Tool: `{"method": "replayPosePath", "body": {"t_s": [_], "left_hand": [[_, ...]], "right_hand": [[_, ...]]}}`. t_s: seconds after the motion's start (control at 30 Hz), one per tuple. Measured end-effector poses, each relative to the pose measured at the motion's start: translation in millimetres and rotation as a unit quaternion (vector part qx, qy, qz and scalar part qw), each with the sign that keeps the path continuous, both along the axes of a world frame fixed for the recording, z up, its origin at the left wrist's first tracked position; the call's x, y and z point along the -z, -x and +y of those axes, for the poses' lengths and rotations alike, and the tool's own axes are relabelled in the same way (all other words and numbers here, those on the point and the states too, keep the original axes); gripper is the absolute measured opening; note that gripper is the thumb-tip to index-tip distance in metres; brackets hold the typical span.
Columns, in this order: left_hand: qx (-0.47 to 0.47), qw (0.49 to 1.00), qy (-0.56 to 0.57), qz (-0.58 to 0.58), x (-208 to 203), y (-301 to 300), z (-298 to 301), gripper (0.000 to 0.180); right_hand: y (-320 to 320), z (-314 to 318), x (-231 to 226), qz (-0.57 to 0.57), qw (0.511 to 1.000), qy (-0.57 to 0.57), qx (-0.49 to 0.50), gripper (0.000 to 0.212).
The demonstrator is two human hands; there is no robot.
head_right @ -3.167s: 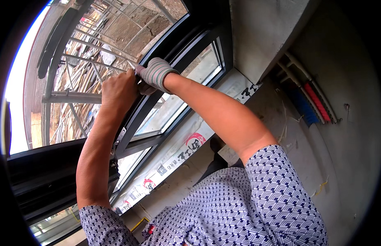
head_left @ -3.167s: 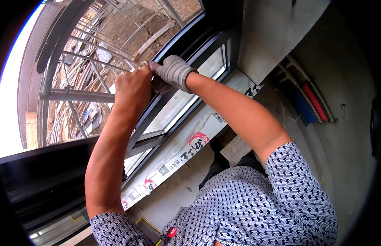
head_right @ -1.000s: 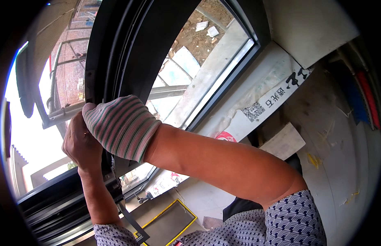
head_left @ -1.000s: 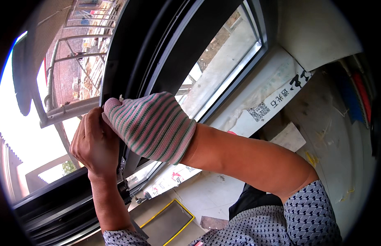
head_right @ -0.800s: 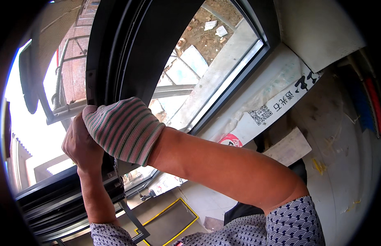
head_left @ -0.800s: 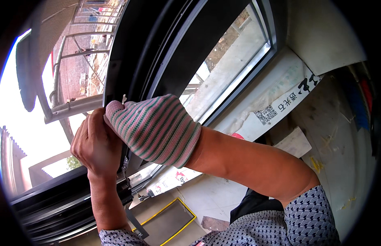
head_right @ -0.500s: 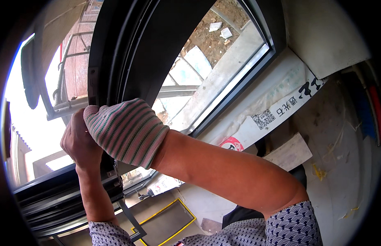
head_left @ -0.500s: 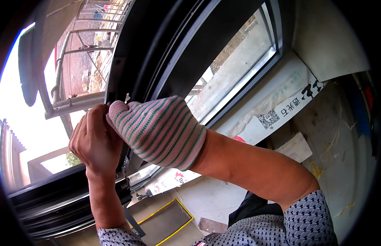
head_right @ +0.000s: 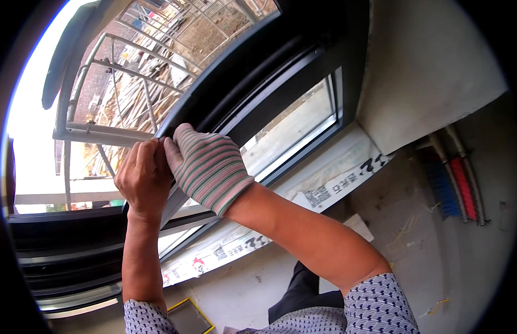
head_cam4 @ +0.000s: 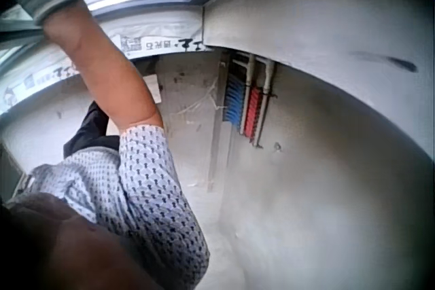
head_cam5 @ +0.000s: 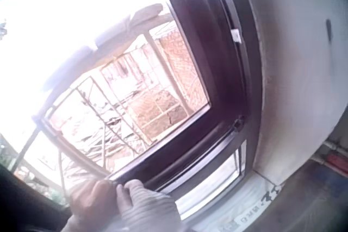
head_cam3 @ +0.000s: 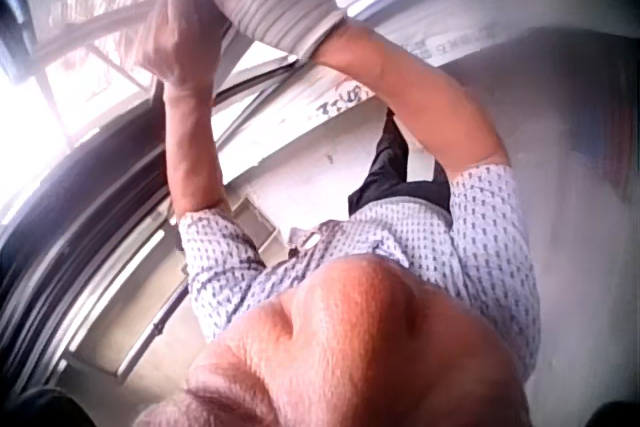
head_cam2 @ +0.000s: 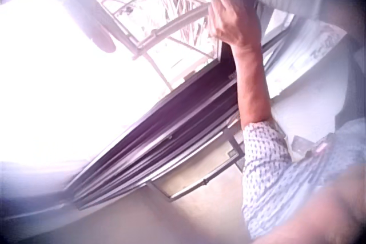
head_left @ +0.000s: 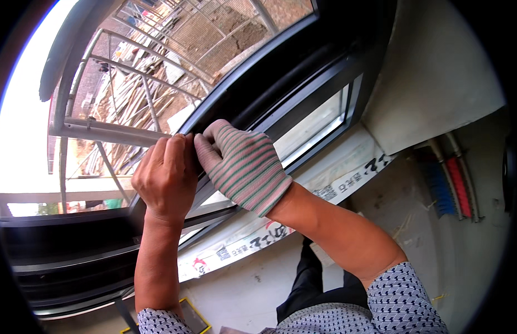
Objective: The person uses a cordless drill to secure a window frame with screws. They then pick up a window screen and install it into the frame, ensuring it fits properly.
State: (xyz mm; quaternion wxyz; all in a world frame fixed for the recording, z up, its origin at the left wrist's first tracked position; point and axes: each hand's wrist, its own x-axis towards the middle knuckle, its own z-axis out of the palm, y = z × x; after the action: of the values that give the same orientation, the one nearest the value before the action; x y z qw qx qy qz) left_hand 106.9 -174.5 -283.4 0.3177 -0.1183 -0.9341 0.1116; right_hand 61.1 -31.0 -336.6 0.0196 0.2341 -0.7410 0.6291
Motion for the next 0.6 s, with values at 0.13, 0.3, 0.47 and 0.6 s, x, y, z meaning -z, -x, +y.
{"method": "replayPosePath", "body": {"t_s": [0.13, 0.3, 0.47, 0.6], "left_hand": [[-0.01, 1.0, -0.024, -0.015, 0, -3, -2, 0.015], [0.002, 0.998, -0.054, -0.01, 4, -1, -15, 0.019], [-0.001, 0.997, -0.061, -0.05, -7, -1, -10, 0.02], [0.019, 0.995, -0.072, -0.064, -32, -6, -20, 0.017]], "right_hand": [[12, -9, -12, -0.207, 0.978, 0.004, -0.031, 0.035], [16, -10, -50, -0.406, 0.91, 0.081, -0.036, 0.046], [25, -13, -57, -0.457, 0.886, 0.084, -0.015, 0.046], [21, -30, -52, -0.477, 0.863, 0.167, 0.018, 0.031]]}}
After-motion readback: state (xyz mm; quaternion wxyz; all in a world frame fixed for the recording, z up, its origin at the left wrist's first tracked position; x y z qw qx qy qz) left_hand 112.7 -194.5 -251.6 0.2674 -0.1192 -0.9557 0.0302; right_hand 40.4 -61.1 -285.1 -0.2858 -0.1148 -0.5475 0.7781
